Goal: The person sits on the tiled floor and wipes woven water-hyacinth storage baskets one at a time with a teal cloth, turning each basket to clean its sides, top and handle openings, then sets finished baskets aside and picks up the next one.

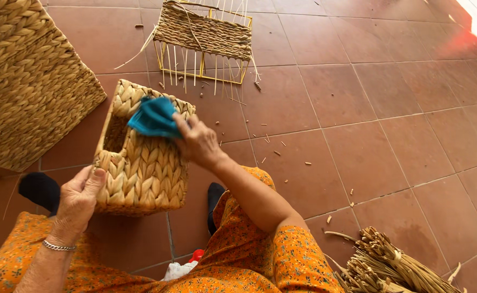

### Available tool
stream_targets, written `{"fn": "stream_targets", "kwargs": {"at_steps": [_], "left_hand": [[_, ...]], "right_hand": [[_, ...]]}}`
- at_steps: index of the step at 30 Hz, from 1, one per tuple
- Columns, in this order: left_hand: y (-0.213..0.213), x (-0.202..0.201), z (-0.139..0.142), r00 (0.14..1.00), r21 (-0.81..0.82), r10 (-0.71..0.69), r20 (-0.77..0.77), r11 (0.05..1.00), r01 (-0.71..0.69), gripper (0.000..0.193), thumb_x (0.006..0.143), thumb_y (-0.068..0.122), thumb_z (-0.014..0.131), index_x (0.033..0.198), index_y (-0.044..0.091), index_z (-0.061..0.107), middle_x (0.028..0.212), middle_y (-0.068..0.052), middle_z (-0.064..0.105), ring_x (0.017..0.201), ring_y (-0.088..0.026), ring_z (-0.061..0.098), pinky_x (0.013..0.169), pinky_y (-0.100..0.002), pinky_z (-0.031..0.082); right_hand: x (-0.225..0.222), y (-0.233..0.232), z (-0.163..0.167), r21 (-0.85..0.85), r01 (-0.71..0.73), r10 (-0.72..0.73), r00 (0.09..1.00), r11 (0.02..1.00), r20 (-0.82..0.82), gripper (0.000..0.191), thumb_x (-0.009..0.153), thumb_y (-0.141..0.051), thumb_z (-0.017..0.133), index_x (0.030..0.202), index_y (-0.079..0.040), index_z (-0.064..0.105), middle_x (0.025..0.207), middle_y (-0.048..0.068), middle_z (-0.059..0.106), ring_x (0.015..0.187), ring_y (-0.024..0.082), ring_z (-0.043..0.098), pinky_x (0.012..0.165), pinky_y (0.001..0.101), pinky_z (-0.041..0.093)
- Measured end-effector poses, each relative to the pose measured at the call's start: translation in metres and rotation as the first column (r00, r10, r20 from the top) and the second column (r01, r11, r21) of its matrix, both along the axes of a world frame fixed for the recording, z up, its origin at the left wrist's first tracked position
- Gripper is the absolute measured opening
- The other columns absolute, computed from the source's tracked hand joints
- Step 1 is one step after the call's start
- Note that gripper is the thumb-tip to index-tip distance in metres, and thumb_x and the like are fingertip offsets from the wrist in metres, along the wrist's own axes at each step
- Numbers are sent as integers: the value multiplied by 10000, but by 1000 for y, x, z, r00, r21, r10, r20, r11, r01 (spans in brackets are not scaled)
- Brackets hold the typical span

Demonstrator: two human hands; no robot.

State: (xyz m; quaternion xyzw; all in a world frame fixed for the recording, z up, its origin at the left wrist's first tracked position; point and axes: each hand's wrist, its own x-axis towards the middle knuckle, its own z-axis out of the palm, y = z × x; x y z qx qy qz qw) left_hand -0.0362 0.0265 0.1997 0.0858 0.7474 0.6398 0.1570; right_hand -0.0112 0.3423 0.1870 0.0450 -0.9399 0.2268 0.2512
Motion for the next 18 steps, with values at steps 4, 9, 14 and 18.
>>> {"fn": "stream_targets", "kwargs": {"at_steps": [4,9,14,18], "left_hand": [[2,1,-15,1000,28,-20,-16,999,20,405,1077,346,596,1235,-13,699,969,23,654,892,-53,528,773,-227,464],[3,-7,-31,997,47,48,-65,998,-45,372,1093,311,565,1255,-2,683,999,33,686,895,-28,560,783,-193,479],[-21,-25,-23,990,126,64,-129,991,-48,375,1002,187,668,1308,-30,662,1063,-14,668,866,-63,579,739,-207,478],[-36,-19,-10,992,-56,126,-20,990,-127,343,1078,230,596,1282,-33,680,1002,-39,715,801,-66,634,663,-223,525]], "right_hand": [[-56,25,-7,61,233,-228,971,971,-72,643,862,-261,775,1428,-107,512,1055,187,626,898,390,666,709,494,563],[-29,-14,19,39,142,-140,988,989,-65,656,860,-187,742,1450,-44,492,1032,186,638,882,370,659,679,472,563],[51,-91,36,100,-442,453,862,891,-229,632,942,-157,720,1496,-53,435,1095,190,598,913,291,637,754,446,585],[26,-93,19,145,-353,378,897,924,-228,583,983,-122,687,1513,-105,448,1082,150,615,935,282,658,700,402,577]]}}
